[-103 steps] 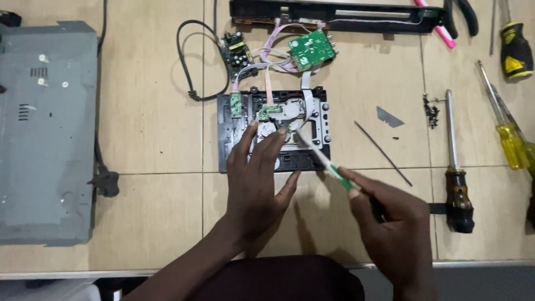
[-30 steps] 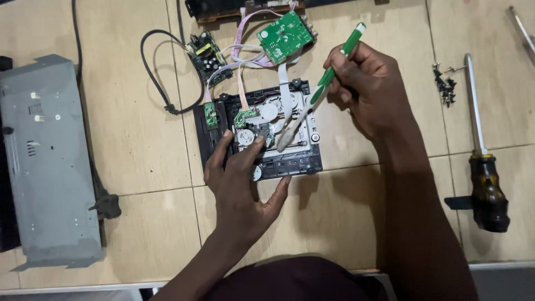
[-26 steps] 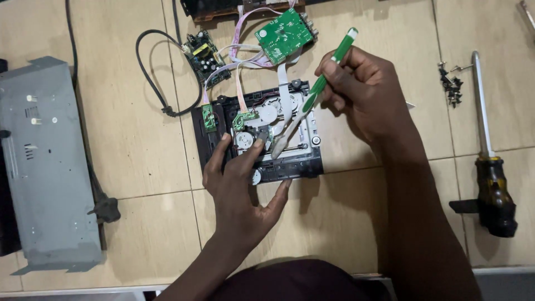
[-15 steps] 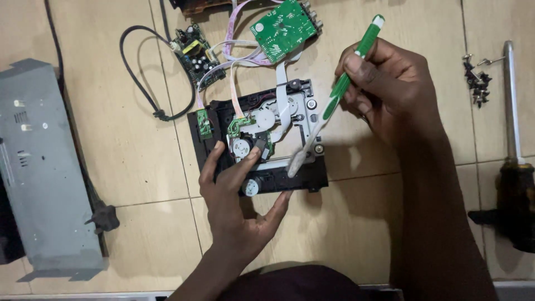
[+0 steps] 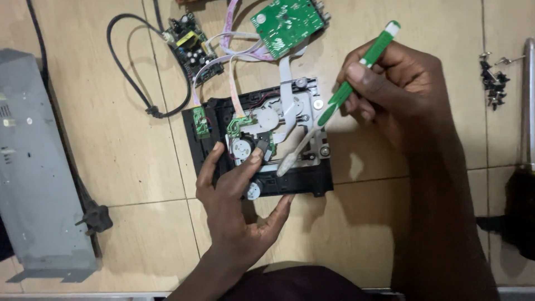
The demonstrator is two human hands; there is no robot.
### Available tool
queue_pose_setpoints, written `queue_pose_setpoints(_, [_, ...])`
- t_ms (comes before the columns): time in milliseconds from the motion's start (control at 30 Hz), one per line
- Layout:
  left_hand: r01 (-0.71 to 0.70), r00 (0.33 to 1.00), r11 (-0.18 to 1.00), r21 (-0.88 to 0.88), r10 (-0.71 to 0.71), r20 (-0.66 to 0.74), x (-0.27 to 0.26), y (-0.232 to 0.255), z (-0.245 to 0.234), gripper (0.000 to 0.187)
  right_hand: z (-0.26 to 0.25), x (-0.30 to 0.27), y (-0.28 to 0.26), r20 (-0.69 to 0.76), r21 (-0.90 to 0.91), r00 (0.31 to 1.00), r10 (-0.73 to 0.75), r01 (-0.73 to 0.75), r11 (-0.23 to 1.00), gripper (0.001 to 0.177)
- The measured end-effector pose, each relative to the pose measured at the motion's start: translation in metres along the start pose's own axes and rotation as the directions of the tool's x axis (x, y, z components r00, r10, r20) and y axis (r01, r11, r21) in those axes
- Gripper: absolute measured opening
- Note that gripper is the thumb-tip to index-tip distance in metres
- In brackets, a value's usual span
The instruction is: The person cleans the internal components of a disassembled electronic device, likely a DVD player, using a toothbrush and a metal tool. They brush various parts of the mechanism and use the metal tool to scrape or adjust components.
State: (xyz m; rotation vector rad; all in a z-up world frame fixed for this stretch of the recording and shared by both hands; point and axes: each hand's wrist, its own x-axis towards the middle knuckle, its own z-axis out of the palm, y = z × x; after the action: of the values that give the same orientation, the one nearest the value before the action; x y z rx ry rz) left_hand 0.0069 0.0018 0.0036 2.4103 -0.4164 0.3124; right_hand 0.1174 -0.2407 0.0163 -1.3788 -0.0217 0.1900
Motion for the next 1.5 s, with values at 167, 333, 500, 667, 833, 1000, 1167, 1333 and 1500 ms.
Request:
queue_pose_setpoints(167, [0.037,0.999,0.998,-0.050,-0.035,0.029,-0.002,0.000,0.000,0.062,0.005,-0.002,-0.012,-0.028,-0.255,0.999,0.042,-0.048,0.966,0.025])
queue_pose_setpoints(333, [0.040,0.999,0.999,-0.001,-0.040,0.020,-0.003,-0.002,0.001,0.066,0.008,-0.003,-0.013,-0.065,-0.245,0.996,0.064,-0.078,0.966,0.021])
queue_pose_setpoints(500, [0.008,1.000,1.000,-0.019,-0.008,0.015,-0.004,-0.002,0.003,0.064,0.006,-0.004,-0.006,-0.062,-0.160,0.997,0.040,-0.049,0.986,0.015])
queue_pose_setpoints(667, [0.031,0.999,0.999,-0.043,-0.030,0.031,-0.004,-0.003,0.002,0.064,0.004,-0.004,-0.004,-0.044,-0.169,0.998,0.042,-0.048,0.984,0.015])
queue_pose_setpoints(833, [0.027,1.000,0.999,-0.021,-0.027,0.013,-0.004,-0.001,0.002,0.063,0.002,-0.003,0.003,-0.065,-0.085,0.998,0.000,-0.006,0.996,0.014])
queue_pose_setpoints(1000, [0.067,0.998,0.997,-0.039,-0.066,0.013,-0.002,0.001,0.002,0.059,0.003,-0.001,-0.003,-0.005,-0.211,1.000,-0.003,0.002,0.977,0.018])
queue_pose_setpoints(1167, [0.075,0.997,0.995,-0.069,-0.073,0.039,-0.001,-0.001,0.001,0.063,0.010,-0.001,-0.002,-0.103,-0.104,0.994,0.023,-0.033,0.994,0.016])
queue_pose_setpoints(1333, [0.102,0.995,0.993,-0.061,-0.100,0.023,-0.004,0.000,0.002,0.070,0.005,0.000,0.008,-0.060,-0.065,0.998,0.007,-0.011,0.998,0.013])
queue_pose_setpoints(1500, [0.073,0.996,0.981,-0.180,-0.062,0.063,-0.002,0.007,-0.009,0.078,0.007,-0.003,0.009,0.002,0.010,0.998,-0.068,0.068,0.998,0.015])
